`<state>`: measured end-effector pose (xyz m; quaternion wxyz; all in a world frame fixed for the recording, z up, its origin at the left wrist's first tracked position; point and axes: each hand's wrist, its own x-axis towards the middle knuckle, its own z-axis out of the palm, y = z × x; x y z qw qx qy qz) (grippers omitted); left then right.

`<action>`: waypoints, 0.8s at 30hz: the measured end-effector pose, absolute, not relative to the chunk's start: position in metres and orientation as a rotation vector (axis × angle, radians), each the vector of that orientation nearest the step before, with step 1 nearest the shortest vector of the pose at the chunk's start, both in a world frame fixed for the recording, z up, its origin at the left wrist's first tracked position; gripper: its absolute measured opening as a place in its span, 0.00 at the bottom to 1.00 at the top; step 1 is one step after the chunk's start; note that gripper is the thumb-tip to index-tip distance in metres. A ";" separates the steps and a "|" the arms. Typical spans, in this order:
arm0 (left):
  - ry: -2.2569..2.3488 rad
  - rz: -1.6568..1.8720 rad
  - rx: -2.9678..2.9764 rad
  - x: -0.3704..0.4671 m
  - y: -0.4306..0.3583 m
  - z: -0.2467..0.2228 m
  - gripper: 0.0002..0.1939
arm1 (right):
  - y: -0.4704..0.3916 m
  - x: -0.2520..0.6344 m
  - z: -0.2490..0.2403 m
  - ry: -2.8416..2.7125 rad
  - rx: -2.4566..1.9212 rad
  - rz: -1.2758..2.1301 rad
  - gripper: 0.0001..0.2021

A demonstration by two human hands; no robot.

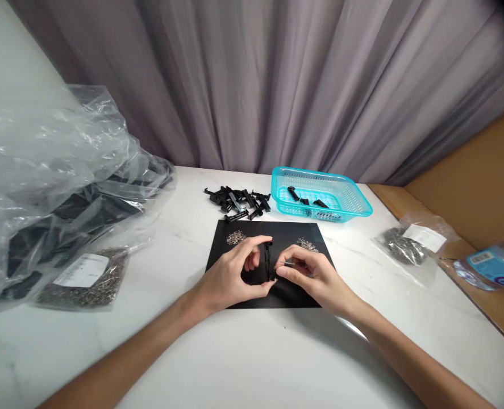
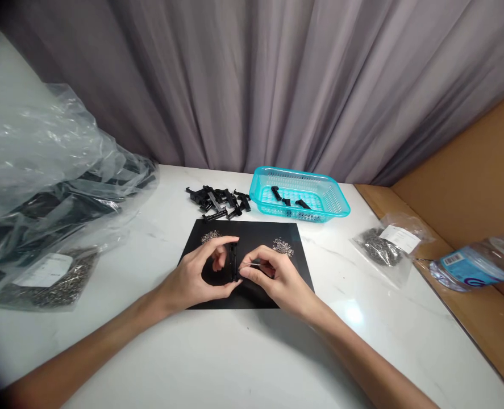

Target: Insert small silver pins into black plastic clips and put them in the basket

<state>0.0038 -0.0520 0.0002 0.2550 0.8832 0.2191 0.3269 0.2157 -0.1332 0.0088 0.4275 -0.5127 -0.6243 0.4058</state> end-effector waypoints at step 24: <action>0.533 0.910 2.512 0.003 -0.049 0.004 0.38 | -0.135 0.210 0.008 -1.426 -1.156 1.178 0.05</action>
